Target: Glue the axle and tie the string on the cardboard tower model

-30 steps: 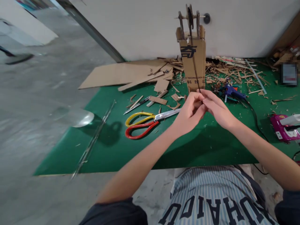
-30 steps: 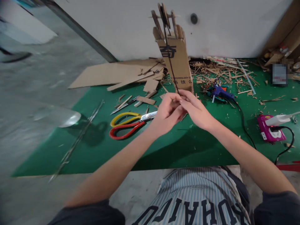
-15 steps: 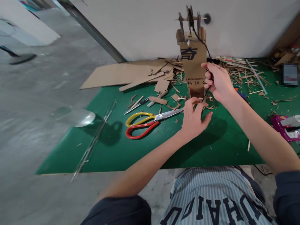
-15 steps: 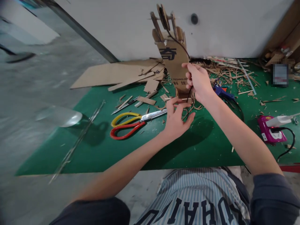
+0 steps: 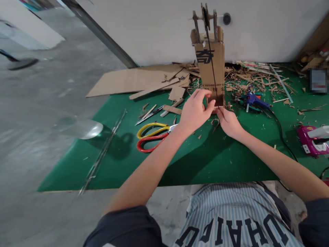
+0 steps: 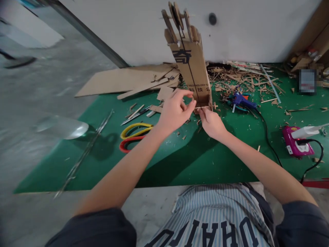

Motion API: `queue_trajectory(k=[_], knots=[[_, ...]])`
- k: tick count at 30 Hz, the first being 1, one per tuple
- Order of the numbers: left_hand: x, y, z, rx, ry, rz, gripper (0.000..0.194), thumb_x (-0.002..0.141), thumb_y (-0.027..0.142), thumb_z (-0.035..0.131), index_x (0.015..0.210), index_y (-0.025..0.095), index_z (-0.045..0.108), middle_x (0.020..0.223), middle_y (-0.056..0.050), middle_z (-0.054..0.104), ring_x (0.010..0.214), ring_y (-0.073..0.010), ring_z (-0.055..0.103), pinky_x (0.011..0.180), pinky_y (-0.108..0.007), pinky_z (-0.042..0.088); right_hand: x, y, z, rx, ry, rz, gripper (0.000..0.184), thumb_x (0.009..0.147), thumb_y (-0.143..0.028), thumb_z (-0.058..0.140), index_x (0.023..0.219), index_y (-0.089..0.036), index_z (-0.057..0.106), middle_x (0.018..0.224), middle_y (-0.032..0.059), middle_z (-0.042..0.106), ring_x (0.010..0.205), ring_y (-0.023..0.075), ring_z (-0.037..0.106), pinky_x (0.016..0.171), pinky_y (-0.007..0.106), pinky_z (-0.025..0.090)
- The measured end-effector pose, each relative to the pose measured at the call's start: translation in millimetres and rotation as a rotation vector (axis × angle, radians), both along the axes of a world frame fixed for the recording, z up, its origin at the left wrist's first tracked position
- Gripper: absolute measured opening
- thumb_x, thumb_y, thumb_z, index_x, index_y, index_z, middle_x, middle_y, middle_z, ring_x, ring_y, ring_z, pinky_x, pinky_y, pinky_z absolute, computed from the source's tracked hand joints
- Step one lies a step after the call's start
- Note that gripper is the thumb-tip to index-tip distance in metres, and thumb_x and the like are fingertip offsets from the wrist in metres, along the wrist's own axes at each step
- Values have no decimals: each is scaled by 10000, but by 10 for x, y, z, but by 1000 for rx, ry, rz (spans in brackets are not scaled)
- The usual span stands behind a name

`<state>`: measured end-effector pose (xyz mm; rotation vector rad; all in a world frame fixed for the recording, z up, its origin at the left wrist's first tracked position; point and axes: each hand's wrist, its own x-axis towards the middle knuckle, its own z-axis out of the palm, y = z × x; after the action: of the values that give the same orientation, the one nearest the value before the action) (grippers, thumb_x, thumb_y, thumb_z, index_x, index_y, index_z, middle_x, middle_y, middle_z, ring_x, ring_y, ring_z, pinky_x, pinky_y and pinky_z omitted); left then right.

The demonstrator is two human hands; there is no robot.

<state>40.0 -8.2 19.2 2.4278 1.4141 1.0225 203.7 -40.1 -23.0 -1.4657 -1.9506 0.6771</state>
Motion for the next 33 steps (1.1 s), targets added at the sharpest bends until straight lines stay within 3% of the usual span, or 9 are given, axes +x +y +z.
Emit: queue_trajectory(k=[4,8,13,17,23,26,29,31,33], knots=[[3,155,317,-191,223,-71,247,975,341,630,1166,191,675,1218,-80,734,973,-223,696,844,-330,526,8,-128,10,134,-587,56,554,1089,-207,229,1557,-50,480,1251,215,717,978,264,719,687,340,482],[11,163,448,-242,303,-78,179,968,343,658,1070,199,688,1079,-52,758,926,-214,691,812,-327,496,29,-207,65,184,-807,116,603,1116,-274,187,1634,-23,367,1291,253,700,1018,277,718,656,348,471],[4,-140,237,-104,353,65,272,1033,405,565,925,184,678,926,-60,732,830,-215,679,695,-323,458,124,-194,199,129,-841,55,528,1111,-285,248,1440,-76,604,1143,190,761,978,283,744,647,348,430],[54,-422,-62,-115,622,-128,251,1024,369,600,1138,179,718,1146,-102,728,855,-252,722,651,-338,482,199,-154,230,52,-882,64,469,1104,-276,274,1154,-124,715,1022,170,790,932,300,767,656,351,416],[52,-418,-338,-11,712,-185,212,1000,108,543,1049,144,747,1009,-130,730,945,-300,724,768,-398,559,190,-148,165,54,-870,30,437,1092,-299,322,1287,-99,658,1045,202,793,892,319,777,637,354,420],[-9,-371,-326,-5,701,-230,276,934,0,509,999,143,735,931,-122,729,912,-295,713,755,-393,559,164,-178,168,72,-845,40,507,1106,-368,294,1334,-92,652,1045,191,792,891,326,775,616,361,397],[-119,-327,-183,-11,725,-215,238,928,33,524,949,155,726,910,-122,731,905,-301,712,770,-405,564,127,-210,176,108,-796,75,529,1104,-334,255,1192,-126,733,1054,159,787,910,300,766,596,360,347],[-239,-250,-30,21,688,-121,218,938,69,524,939,168,718,951,-125,735,942,-300,712,813,-410,567,99,-220,169,132,-752,90,538,1096,-312,255,1092,-139,765,1059,149,783,921,277,756,586,358,313],[-385,-112,128,21,606,81,226,964,116,506,992,180,720,1013,-129,741,951,-306,711,810,-426,568,77,-219,152,153,-718,84,549,1095,-300,248,1110,-129,769,1061,150,783,924,262,749,580,357,287]])
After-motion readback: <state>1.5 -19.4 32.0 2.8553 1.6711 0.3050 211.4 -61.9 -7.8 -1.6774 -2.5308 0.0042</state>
